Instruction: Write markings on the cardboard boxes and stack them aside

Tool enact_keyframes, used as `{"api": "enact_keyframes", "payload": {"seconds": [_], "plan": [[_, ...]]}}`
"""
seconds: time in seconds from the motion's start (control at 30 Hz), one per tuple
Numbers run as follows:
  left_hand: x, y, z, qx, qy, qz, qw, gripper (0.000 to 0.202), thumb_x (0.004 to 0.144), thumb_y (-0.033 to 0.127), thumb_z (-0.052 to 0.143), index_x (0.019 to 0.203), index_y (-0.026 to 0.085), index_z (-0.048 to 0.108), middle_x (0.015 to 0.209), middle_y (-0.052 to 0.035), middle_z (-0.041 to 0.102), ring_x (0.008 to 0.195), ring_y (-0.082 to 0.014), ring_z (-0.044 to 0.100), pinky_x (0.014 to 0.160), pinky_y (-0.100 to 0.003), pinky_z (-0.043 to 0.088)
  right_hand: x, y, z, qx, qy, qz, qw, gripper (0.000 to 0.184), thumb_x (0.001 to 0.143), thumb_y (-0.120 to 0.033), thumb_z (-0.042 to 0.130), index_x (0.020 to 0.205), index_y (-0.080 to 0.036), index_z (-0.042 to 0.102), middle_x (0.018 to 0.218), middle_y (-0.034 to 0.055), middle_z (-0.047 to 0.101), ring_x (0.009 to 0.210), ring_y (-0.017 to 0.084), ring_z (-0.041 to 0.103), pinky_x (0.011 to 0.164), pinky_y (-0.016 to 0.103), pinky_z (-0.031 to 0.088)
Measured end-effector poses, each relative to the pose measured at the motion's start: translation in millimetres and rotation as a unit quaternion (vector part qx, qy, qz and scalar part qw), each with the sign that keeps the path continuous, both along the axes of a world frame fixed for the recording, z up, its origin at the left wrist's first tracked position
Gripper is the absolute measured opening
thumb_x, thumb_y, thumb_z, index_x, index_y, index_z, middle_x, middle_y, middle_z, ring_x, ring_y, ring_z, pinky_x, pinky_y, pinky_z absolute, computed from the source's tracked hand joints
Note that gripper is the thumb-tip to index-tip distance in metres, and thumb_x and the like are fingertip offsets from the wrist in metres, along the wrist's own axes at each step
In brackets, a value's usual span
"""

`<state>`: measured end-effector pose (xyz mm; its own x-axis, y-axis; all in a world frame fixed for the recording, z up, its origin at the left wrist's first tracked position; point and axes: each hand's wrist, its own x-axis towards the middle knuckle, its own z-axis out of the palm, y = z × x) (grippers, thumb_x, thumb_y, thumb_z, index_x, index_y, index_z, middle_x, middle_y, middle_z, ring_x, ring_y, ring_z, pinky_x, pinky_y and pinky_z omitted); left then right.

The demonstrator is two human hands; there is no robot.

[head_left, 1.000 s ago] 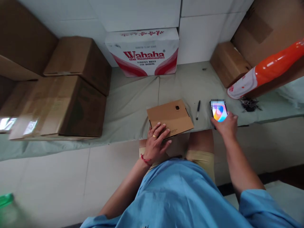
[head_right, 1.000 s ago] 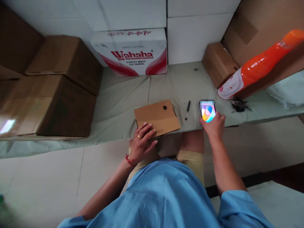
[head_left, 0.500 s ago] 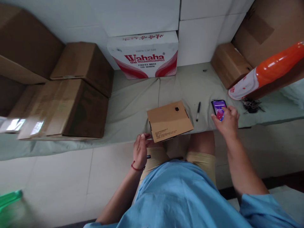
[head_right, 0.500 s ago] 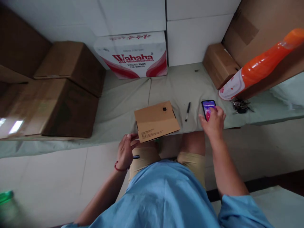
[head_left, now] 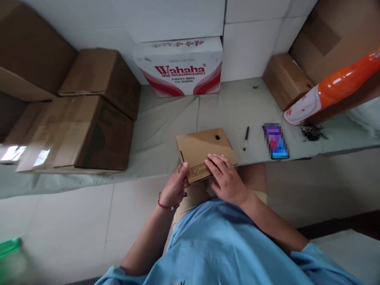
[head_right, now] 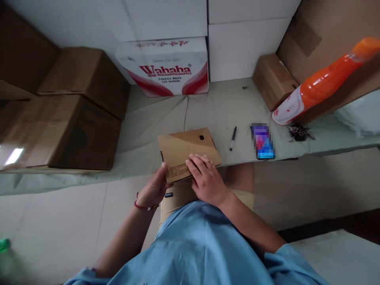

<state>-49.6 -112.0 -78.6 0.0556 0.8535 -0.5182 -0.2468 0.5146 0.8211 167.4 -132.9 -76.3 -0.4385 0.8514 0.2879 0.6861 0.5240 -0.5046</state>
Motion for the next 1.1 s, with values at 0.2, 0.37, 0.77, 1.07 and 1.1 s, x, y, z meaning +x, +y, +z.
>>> {"api": "enact_keyframes", "payload": {"seconds": [0.2,0.37,0.77,1.07,1.1], "plan": [[22.1,-22.8,20.1,0.21,0.285,0.005,0.935,0.066,0.076,0.063,0.088,0.12,0.021,0.064,0.116,-0.0107,0.075,0.107,-0.0333,0.072,0.09,-0.045,0.059,21.9,-5.8,41.9,-0.139,0.245,-0.077,0.956,0.052,0.103,-0.029,0.057,0.156,-0.029,0.056,0.156,0.0113,0.062,0.147,0.029,0.058,0.124,0.056,0.05],[53.1,-24.1,16.7,0.552,0.503,0.012,0.665,0.076,0.09,0.059,0.081,0.151,0.026,0.048,0.139,-0.0158,0.069,0.113,-0.0344,0.066,0.101,-0.051,0.049,42.4,8.0,81.6,-0.376,0.518,-0.165,0.75,0.081,0.099,-0.084,0.043,0.154,-0.026,0.057,0.14,0.0116,0.075,0.139,0.033,0.067,0.109,0.051,0.062],[75.0,9.8,-47.2,0.604,0.529,0.044,0.594,0.067,0.102,0.042,0.069,0.163,0.03,0.045,0.155,-0.0136,0.066,0.114,-0.0333,0.057,0.102,-0.051,0.04,61.7,22.0,82.9,-0.395,0.512,-0.168,0.744,0.081,0.078,-0.063,0.09,0.143,-0.027,0.057,0.144,0.0129,0.073,0.131,0.029,0.072,0.112,0.046,0.06],[62.1,33.5,-41.6,0.575,0.578,-0.033,0.578,0.041,0.098,0.035,0.075,0.137,0.027,0.066,0.142,-0.0156,0.071,0.136,-0.0352,0.058,0.118,-0.054,0.04,127.9,104.4,87.2,-0.131,0.271,-0.352,0.886,0.073,0.07,-0.044,0.094,0.135,-0.021,0.067,0.129,0.0128,0.075,0.117,0.033,0.072,0.107,0.056,0.057],[56.8,38.0,-44.3,0.554,0.59,-0.051,0.585,0.038,0.099,0.036,0.072,0.135,0.023,0.068,0.142,-0.0174,0.07,0.136,-0.0363,0.058,0.119,-0.055,0.04,146.0,125.2,94.1,-0.071,0.205,-0.369,0.904,0.071,0.071,-0.043,0.094,0.134,-0.021,0.069,0.13,0.0139,0.073,0.12,0.033,0.071,0.109,0.057,0.055]]}}
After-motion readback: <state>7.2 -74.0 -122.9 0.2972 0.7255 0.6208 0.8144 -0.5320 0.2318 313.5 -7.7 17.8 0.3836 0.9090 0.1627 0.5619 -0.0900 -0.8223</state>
